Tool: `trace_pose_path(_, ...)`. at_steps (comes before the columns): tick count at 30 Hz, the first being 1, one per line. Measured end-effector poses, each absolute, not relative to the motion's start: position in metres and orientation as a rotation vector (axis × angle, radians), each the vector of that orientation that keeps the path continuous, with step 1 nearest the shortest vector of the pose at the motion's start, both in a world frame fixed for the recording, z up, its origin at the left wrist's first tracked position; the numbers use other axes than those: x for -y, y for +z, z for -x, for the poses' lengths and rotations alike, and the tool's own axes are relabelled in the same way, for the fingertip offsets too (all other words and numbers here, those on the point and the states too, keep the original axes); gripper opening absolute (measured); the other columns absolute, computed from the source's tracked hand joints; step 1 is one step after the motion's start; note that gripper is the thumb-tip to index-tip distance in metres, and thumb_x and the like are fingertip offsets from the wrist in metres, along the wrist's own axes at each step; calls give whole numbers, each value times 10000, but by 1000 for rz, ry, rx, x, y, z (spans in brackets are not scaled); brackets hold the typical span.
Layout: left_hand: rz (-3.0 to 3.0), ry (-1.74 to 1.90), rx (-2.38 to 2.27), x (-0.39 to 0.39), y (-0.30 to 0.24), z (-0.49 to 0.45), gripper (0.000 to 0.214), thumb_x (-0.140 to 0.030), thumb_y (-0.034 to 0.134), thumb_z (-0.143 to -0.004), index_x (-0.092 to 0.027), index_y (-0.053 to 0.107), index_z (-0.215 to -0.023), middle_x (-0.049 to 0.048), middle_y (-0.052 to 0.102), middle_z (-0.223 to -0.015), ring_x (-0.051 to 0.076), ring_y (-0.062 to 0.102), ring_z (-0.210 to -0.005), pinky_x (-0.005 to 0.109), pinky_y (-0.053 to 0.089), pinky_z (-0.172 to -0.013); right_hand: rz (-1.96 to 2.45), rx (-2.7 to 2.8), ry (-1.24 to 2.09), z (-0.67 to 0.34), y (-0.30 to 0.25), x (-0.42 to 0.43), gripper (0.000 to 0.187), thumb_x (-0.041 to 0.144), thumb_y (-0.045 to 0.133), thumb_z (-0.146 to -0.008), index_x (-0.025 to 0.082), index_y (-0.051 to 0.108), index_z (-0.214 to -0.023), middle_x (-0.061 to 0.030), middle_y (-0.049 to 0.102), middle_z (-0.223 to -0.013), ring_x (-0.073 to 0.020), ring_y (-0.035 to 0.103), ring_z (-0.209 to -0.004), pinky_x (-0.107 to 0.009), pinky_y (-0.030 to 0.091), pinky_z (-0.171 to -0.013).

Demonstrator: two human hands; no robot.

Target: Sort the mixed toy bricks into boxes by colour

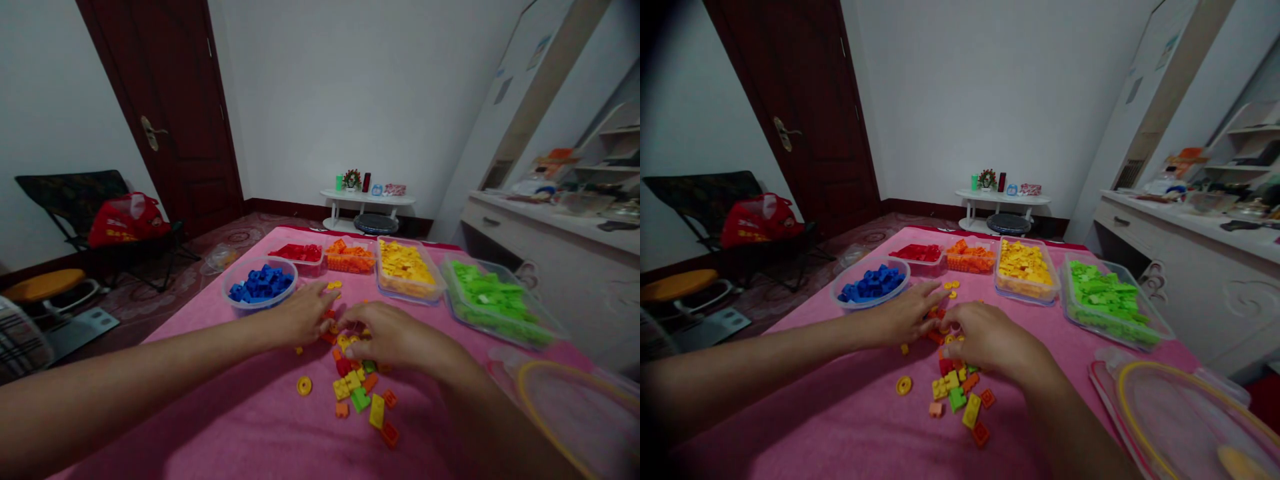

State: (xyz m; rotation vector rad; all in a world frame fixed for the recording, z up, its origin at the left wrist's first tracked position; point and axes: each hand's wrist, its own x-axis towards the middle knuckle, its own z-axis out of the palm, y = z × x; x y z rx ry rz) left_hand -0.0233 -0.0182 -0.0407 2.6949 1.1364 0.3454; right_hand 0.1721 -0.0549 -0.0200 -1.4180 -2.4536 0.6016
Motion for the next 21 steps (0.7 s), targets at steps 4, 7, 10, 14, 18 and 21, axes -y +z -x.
trace_pose_path(4, -2594, 246, -1255, 34, -75, 24, 598, -500, 319, -876, -206, 276, -1394, 140, 262, -1444, 296, 215, -1335, 466, 218, -1061, 1568, 2443, 530, -182, -14, 50, 310, 275, 629, -671, 226, 676, -974, -47, 676, -912, -167, 596, -770, -232, 412, -653)
trace_pose_path(7, -2579, 296, -1237, 42, -85, 12, 605, -523, 293, -875, -223, 264, -1401, 123, 175, -1481, 311, 140, -1356, 495, 166, -1076, 1618, 2395, 465, -191, -12, 43, 249, 250, 607, -686, 196, 686, -916, -59, 675, -869, -160, 588, -728, -231, 406, -632)
trace_pose_path(10, -2583, 456, -1127, 47, -83, -10, 592, -486, 352, -869, -223, 278, -1394, 126, 229, -1461, 306, 178, -1346, 498, 175, -1078, 1548, 2382, 530, -194, -12, 39, 214, 243, 596, -692, 193, 688, -879, -41, 675, -819, -147, 582, -694, -219, 399, -603)
trace_pose_path(14, -2488, 736, -860, 39, -73, -40, 484, -325, 467, -842, -216, 406, -1310, 95, 444, -1329, 231, 402, -1219, 386, 303, -1042, 1491, 2309, 575, -199, -9, 38, 180, 240, 587, -698, 180, 694, -830, -26, 671, -730, -132, 568, -627, -213, 396, -570)
trace_pose_path(18, -2326, 876, -807, 12, -66, -52, 404, -197, 500, -794, -172, 534, -1196, 75, 583, -1181, 192, 532, -1066, 314, 407, -945, 1515, 2183, 525, -210, -4, 32, 179, 206, 548, -711, 166, 699, -797, -31, 669, -709, -134, 571, -628, -216, 406, -573)
trace_pose_path(21, -2233, 996, -1020, -19, -68, -46, 352, -128, 463, -782, -168, 617, -1097, 60, 622, -1135, 173, 547, -1056, 297, 401, -955, 1529, 2117, 487, -216, -8, 27, 164, 207, 533, -714, 164, 685, -754, -22, 654, -671, -129, 567, -608, -216, 402, -554)
